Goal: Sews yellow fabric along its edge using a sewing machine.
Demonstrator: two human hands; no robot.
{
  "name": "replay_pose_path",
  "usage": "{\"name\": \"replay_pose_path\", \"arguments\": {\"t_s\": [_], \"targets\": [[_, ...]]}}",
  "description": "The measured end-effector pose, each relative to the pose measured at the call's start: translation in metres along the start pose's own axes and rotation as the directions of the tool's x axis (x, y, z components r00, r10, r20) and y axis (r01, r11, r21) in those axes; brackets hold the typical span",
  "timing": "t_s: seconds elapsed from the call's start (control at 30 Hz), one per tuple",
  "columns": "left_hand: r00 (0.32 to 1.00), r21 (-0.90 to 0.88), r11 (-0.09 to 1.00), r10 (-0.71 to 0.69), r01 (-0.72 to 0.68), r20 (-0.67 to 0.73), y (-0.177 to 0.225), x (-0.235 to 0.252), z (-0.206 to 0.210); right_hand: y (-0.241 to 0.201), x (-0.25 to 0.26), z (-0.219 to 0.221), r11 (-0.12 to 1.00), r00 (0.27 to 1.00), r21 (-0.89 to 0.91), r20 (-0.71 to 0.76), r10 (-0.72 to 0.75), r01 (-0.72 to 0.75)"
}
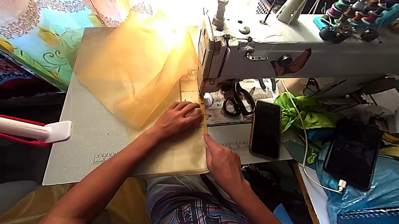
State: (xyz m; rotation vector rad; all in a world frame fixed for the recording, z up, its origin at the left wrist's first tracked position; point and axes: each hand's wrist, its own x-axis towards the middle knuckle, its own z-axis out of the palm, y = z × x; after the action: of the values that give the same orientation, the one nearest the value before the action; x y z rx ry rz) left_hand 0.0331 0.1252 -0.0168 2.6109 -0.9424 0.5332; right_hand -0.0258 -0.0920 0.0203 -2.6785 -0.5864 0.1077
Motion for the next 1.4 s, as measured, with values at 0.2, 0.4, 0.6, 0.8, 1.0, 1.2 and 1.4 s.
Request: {"name": "replay_pose_path", "arguments": {"t_s": [0.2, 0.4, 0.6, 0.8, 1.0, 1.2, 1.4], "targets": [[0.993, -0.061, 0.993, -0.106, 0.103, -0.046, 0.047, -0.002, -0.001, -0.004, 0.01, -0.005, 0.999, 0.996, -0.022, 0.075, 0.04, -0.038], [0.988, -0.084, 0.985, -0.154, 0.152, -0.015, 0.039, -0.013, 0.006, -0.003, 0.022, -0.005, 0.998, 0.993, -0.034, 0.103, 0.056, -0.052], [0.985, -0.097, 0.983, -0.163, 0.157, -0.057, 0.021, -0.007, 0.009, 0.001, 0.033, -0.012, 0.982, 0.983, 0.129, 0.137, 0.118, -0.136], [0.986, -0.092, 0.984, -0.16, 0.155, -0.052, 0.013, -0.005, 0.008, 0.022, 0.019, -0.021, 0.822, 0.948, 0.484, 0.245, 0.201, -0.3], [0.986, -0.087, 0.984, -0.162, 0.158, -0.046, 0.009, -0.001, 0.007, 0.028, 0.017, -0.022, 0.756, 0.927, 0.538, 0.25, 0.28, -0.374], [0.986, -0.077, 0.984, -0.163, 0.16, -0.03, 0.009, -0.001, 0.007, 0.027, 0.014, -0.016, 0.774, 0.941, 0.535, 0.174, 0.292, -0.339], [0.99, -0.047, 0.989, -0.14, 0.139, -0.026, 0.008, -0.002, 0.009, 0.021, 0.005, -0.013, 0.796, 0.945, 0.517, 0.089, 0.315, -0.314]]}}
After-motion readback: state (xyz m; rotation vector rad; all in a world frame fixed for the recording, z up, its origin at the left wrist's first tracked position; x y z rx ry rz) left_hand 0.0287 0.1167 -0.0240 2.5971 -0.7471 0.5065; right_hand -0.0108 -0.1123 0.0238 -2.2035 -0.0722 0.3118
